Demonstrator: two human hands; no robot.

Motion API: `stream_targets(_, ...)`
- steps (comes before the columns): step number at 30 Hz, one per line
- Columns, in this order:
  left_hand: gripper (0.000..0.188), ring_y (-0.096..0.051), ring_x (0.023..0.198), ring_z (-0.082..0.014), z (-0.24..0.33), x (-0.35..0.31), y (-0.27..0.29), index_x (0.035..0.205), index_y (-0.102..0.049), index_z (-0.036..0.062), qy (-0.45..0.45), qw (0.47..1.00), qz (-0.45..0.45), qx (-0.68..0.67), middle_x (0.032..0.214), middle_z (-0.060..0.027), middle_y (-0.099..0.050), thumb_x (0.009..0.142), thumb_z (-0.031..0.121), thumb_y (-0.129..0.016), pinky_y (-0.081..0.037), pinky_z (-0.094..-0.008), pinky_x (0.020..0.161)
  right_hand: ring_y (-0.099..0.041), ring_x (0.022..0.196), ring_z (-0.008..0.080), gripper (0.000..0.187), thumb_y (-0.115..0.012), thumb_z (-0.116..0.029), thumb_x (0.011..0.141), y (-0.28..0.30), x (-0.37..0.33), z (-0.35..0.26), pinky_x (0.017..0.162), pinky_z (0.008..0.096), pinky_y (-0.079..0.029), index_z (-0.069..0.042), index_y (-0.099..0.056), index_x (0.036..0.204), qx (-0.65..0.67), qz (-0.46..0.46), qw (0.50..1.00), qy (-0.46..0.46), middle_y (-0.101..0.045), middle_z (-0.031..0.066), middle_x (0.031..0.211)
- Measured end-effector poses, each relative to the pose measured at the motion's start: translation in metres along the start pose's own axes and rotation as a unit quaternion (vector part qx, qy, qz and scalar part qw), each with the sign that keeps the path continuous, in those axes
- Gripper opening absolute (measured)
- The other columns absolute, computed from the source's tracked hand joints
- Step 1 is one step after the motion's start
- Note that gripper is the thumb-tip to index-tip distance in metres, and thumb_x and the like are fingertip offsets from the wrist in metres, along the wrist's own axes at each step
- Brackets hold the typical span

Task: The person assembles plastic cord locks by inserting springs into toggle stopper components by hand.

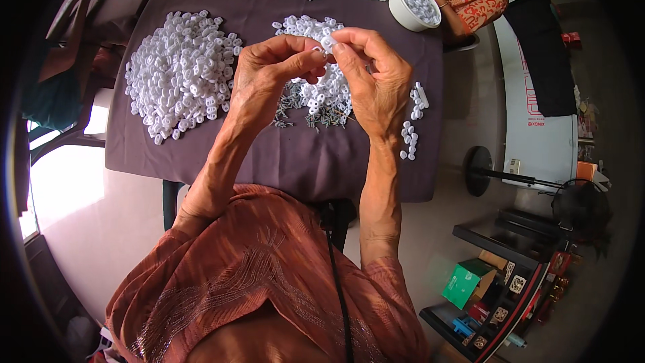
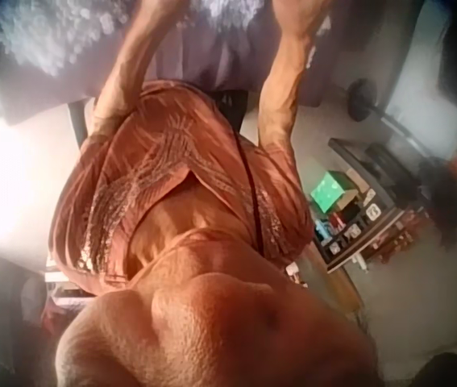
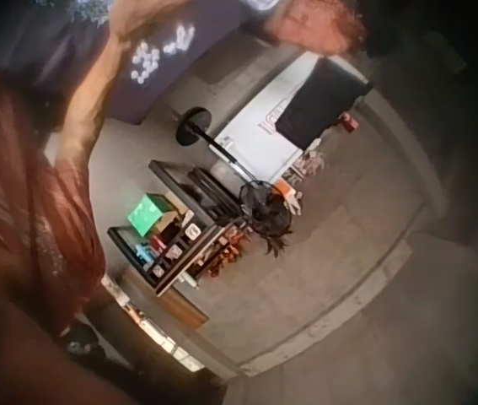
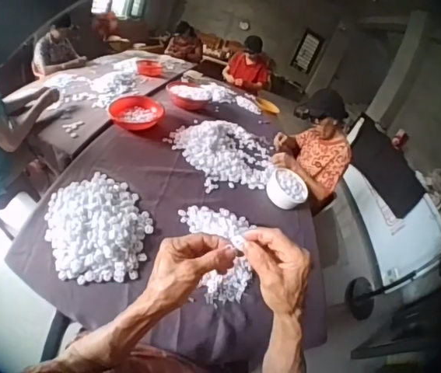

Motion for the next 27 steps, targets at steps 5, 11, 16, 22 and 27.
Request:
stream_targets(5, 0.016, -0.059, 0.065, -0.0133, -0.003, 0.001, 0.002, 0.086, -0.063, -0.0030, 0.005, 1.000, 0.004, 0.009, 0.070, -0.0081, -0.062, 0.076, 0.010, -0.064, -0.048, -0.0240, 0.062, -0.056, 0.074, 0.0080, 0.014, -0.059, -0.004, 0.079, -0.002, -0.002, 0.001, 0.068, 0.0192, -0.044, 0.003, -0.060, 0.092, 0.012, 0.000, 1.000, 0.013, -0.061, 0.0045, 0.082)
stream_targets(11, 0.018, -0.061, 0.066, -0.0149, -0.005, 0.000, 0.000, 0.086, -0.063, -0.0039, 0.002, 1.000, 0.012, -0.004, 0.071, -0.0092, -0.063, 0.076, 0.010, -0.065, -0.050, -0.0251, 0.063, -0.056, 0.072, 0.0076, 0.013, -0.060, -0.005, 0.079, -0.003, -0.003, 0.005, 0.065, 0.0199, -0.045, 0.001, -0.060, 0.090, 0.009, 0.010, 0.999, 0.032, -0.062, 0.0038, 0.080)
stream_targets(16, 0.018, -0.061, 0.065, -0.0155, -0.007, 0.002, 0.001, 0.086, -0.062, -0.0044, 0.006, 1.000, 0.016, -0.001, 0.072, -0.0099, -0.063, 0.075, 0.009, -0.065, -0.050, -0.0253, 0.063, -0.057, 0.070, 0.0094, 0.012, -0.061, -0.005, 0.077, -0.004, -0.004, 0.009, 0.064, 0.0224, -0.046, -0.001, -0.061, 0.088, -0.023, 0.022, 0.998, 0.045, -0.063, 0.0045, 0.078)
stream_targets(22, 0.019, -0.061, 0.065, -0.0158, -0.008, 0.002, 0.001, 0.086, -0.062, -0.0049, 0.013, 1.000, 0.020, 0.009, 0.072, -0.0104, -0.063, 0.075, 0.009, -0.066, -0.050, -0.0254, 0.063, -0.055, 0.072, 0.0065, 0.014, -0.059, -0.006, 0.080, -0.004, -0.004, 0.010, 0.064, 0.0181, -0.044, 0.002, -0.060, 0.091, -0.063, 0.016, 0.996, 0.068, -0.061, 0.0032, 0.080)
stream_targets(27, 0.020, -0.061, 0.065, -0.0164, -0.010, 0.002, 0.000, 0.087, -0.061, -0.0056, 0.011, 0.999, 0.032, -0.007, 0.072, -0.0110, -0.063, 0.074, 0.009, -0.066, -0.050, -0.0256, 0.063, -0.054, 0.070, 0.0058, 0.014, -0.060, -0.006, 0.080, -0.006, -0.004, 0.010, 0.063, 0.0181, -0.043, 0.001, -0.061, 0.091, -0.075, 0.020, 0.995, 0.067, -0.061, 0.0023, 0.079)
Point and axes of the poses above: each hand's wrist, its own x-axis towards the middle knuckle, its own y-axis out of the back of the hand, z = x × y, the point moved 1 cm from there along x, towards the middle knuckle
